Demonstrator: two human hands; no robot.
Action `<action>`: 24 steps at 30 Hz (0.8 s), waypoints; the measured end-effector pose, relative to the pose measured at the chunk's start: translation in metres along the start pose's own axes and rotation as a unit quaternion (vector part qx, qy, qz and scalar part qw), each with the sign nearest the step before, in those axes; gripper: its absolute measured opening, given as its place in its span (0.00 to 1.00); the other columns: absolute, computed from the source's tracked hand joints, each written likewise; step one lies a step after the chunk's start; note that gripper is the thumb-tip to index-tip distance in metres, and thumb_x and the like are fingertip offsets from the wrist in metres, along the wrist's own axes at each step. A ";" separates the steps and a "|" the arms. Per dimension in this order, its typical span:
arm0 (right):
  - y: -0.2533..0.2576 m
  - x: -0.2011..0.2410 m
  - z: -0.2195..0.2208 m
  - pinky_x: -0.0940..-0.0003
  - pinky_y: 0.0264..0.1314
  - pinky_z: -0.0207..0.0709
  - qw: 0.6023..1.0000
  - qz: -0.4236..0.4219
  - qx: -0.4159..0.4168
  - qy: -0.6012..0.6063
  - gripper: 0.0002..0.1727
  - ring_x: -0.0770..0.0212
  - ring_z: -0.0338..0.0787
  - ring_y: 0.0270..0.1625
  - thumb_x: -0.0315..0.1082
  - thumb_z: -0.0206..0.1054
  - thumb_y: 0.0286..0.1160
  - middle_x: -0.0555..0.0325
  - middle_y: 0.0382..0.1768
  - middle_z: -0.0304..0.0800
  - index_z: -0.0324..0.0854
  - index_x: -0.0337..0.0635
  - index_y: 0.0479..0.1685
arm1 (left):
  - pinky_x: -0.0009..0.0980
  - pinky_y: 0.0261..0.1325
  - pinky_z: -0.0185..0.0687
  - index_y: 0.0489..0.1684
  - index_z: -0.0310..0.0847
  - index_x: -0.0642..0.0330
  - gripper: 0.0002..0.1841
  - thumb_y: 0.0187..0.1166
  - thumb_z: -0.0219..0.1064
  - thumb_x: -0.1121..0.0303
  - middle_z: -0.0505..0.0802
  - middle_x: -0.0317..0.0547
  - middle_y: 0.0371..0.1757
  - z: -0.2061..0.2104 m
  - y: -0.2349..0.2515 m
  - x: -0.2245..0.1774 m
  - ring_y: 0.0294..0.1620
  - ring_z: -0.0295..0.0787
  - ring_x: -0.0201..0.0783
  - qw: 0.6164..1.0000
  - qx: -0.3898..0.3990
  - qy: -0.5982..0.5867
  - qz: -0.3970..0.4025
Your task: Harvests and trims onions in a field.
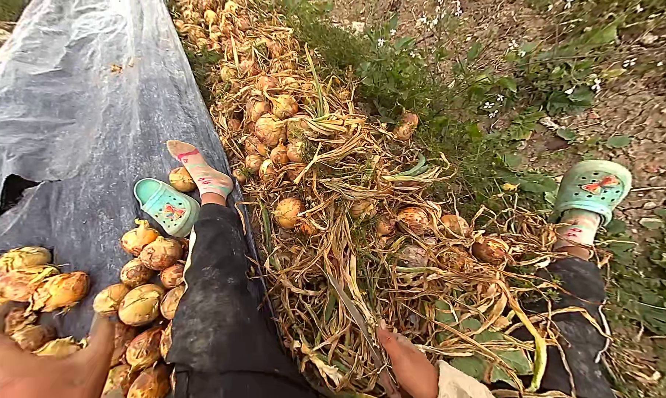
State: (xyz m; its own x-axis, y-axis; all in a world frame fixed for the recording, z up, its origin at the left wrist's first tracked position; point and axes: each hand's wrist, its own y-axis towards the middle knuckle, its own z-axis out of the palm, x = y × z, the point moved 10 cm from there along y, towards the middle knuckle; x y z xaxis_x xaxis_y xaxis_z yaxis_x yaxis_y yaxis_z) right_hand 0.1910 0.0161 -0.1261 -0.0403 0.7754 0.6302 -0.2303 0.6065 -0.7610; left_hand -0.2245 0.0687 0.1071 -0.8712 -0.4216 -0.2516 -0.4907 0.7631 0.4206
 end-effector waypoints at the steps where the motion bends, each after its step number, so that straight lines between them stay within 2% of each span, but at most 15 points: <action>1: 0.000 0.006 0.004 0.74 0.16 0.70 1.000 -0.001 0.000 -0.003 0.33 0.69 0.73 0.11 0.55 0.30 0.95 0.64 0.11 0.73 0.74 0.45 0.31 | 0.73 0.80 0.50 0.74 0.71 0.79 0.41 0.62 0.72 0.57 0.71 0.85 0.78 0.011 0.002 -0.028 0.80 0.62 0.84 0.994 -0.037 -0.042 0.092; 2: -0.001 0.013 0.006 0.74 0.18 0.72 1.000 -0.008 -0.003 -0.005 0.33 0.69 0.74 0.12 0.55 0.30 0.95 0.64 0.13 0.74 0.75 0.43 0.35 | 0.79 0.76 0.48 0.68 0.76 0.79 0.39 0.58 0.72 0.57 0.71 0.87 0.76 0.027 0.005 -0.064 0.76 0.60 0.91 0.982 -0.047 -0.076 0.167; 3: -0.002 0.020 0.006 0.73 0.20 0.72 1.000 -0.019 -0.007 -0.004 0.33 0.68 0.75 0.14 0.55 0.29 0.95 0.63 0.15 0.75 0.75 0.42 0.39 | 0.82 0.71 0.52 0.64 0.79 0.78 0.35 0.57 0.74 0.60 0.73 0.87 0.74 0.050 0.009 -0.102 0.72 0.62 0.93 0.969 -0.024 -0.092 0.226; 5: -0.005 0.028 0.002 0.72 0.22 0.74 0.999 -0.045 -0.020 0.002 0.32 0.69 0.76 0.16 0.55 0.30 0.94 0.64 0.18 0.76 0.75 0.41 0.44 | 0.83 0.64 0.61 0.62 0.83 0.73 0.29 0.57 0.81 0.71 0.76 0.81 0.75 0.108 0.017 -0.174 0.73 0.65 0.90 0.946 0.081 -0.101 0.299; 7: -0.006 0.024 -0.009 0.72 0.22 0.75 0.997 -0.055 -0.044 0.006 0.31 0.70 0.76 0.16 0.54 0.31 0.93 0.64 0.19 0.77 0.75 0.40 0.45 | 0.79 0.68 0.64 0.65 0.84 0.69 0.30 0.57 0.81 0.80 0.76 0.74 0.78 0.180 0.019 -0.232 0.80 0.64 0.82 0.915 0.214 -0.054 0.337; 8: -0.007 0.021 -0.013 0.73 0.23 0.74 0.997 -0.054 -0.053 0.013 0.30 0.70 0.76 0.17 0.53 0.32 0.93 0.65 0.19 0.77 0.75 0.40 0.45 | 0.76 0.73 0.62 0.70 0.82 0.66 0.33 0.58 0.81 0.82 0.74 0.70 0.82 0.221 0.017 -0.249 0.84 0.60 0.78 0.893 0.290 -0.008 0.343; 10: -0.007 0.014 -0.019 0.72 0.24 0.75 0.996 -0.051 -0.067 0.030 0.28 0.71 0.76 0.18 0.50 0.33 0.93 0.66 0.20 0.77 0.75 0.40 0.47 | 0.76 0.76 0.60 0.81 0.74 0.58 0.37 0.65 0.80 0.78 0.70 0.65 0.86 0.294 0.009 -0.261 0.88 0.55 0.74 0.847 0.414 0.066 0.328; 12: -0.005 0.009 -0.022 0.72 0.27 0.76 0.995 -0.053 -0.072 0.036 0.26 0.72 0.76 0.20 0.48 0.34 0.93 0.68 0.21 0.76 0.76 0.41 0.47 | 0.80 0.72 0.61 0.87 0.67 0.53 0.40 0.71 0.79 0.73 0.67 0.71 0.87 0.340 0.004 -0.259 0.85 0.57 0.80 0.835 0.471 0.054 0.279; 13: -0.003 0.008 -0.023 0.72 0.28 0.77 0.995 -0.058 -0.069 0.032 0.25 0.72 0.77 0.21 0.48 0.35 0.92 0.69 0.21 0.77 0.76 0.41 0.47 | 0.79 0.69 0.65 0.88 0.65 0.50 0.40 0.72 0.77 0.73 0.66 0.73 0.87 0.352 0.002 -0.257 0.83 0.60 0.82 0.835 0.480 0.051 0.265; 15: 0.001 0.006 -0.023 0.71 0.28 0.78 0.996 -0.060 -0.067 0.020 0.26 0.72 0.78 0.22 0.50 0.39 0.91 0.67 0.24 0.79 0.77 0.40 0.49 | 0.76 0.65 0.73 0.88 0.65 0.45 0.48 0.61 0.84 0.72 0.65 0.70 0.88 0.359 0.002 -0.250 0.80 0.65 0.81 0.838 0.475 0.050 0.265; 17: 0.005 0.007 -0.019 0.69 0.30 0.78 0.997 -0.048 -0.055 -0.010 0.27 0.70 0.79 0.24 0.52 0.41 0.91 0.63 0.29 0.80 0.78 0.38 0.54 | 0.73 0.64 0.77 0.88 0.64 0.43 0.57 0.45 0.92 0.69 0.65 0.65 0.89 0.354 0.009 -0.230 0.79 0.70 0.76 0.850 0.456 0.050 0.257; 18: 0.008 0.009 -0.016 0.67 0.31 0.79 0.997 -0.042 -0.050 -0.033 0.28 0.69 0.80 0.26 0.54 0.43 0.90 0.62 0.30 0.80 0.78 0.38 0.54 | 0.72 0.64 0.77 0.88 0.64 0.43 0.59 0.42 0.94 0.68 0.65 0.65 0.88 0.346 0.014 -0.220 0.77 0.72 0.75 0.859 0.448 0.042 0.246; 20: 0.010 0.015 -0.011 0.65 0.34 0.81 0.996 -0.034 -0.033 -0.069 0.29 0.67 0.83 0.29 0.56 0.46 0.90 0.59 0.32 0.82 0.79 0.38 0.57 | 0.70 0.66 0.78 0.85 0.65 0.49 0.60 0.37 0.95 0.67 0.70 0.67 0.84 0.316 0.025 -0.202 0.74 0.77 0.72 0.878 0.423 -0.011 0.225; 22: 0.012 0.024 -0.004 0.65 0.36 0.81 0.995 -0.040 -0.009 -0.092 0.30 0.67 0.84 0.30 0.56 0.48 0.89 0.59 0.33 0.83 0.77 0.37 0.61 | 0.66 0.71 0.76 0.83 0.66 0.57 0.62 0.32 0.97 0.69 0.79 0.68 0.75 0.267 0.030 -0.190 0.71 0.81 0.67 0.886 0.405 -0.116 0.196; 24: 0.018 0.038 0.004 0.64 0.37 0.82 0.991 -0.068 0.019 -0.115 0.33 0.66 0.84 0.31 0.60 0.52 0.85 0.58 0.35 0.84 0.76 0.37 0.65 | 0.57 0.68 0.81 0.81 0.65 0.59 0.63 0.26 0.95 0.71 0.86 0.63 0.66 0.217 0.024 -0.177 0.65 0.87 0.57 0.860 0.405 -0.268 0.158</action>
State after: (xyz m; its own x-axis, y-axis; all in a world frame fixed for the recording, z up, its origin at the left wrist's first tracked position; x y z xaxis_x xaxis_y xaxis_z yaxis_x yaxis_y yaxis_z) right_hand 0.1809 0.0556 -0.1155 -0.2270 0.6239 0.7478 -0.2849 0.6917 -0.6636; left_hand -0.0792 0.2677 -0.0274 -0.7212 -0.0099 -0.6927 0.1297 0.9803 -0.1491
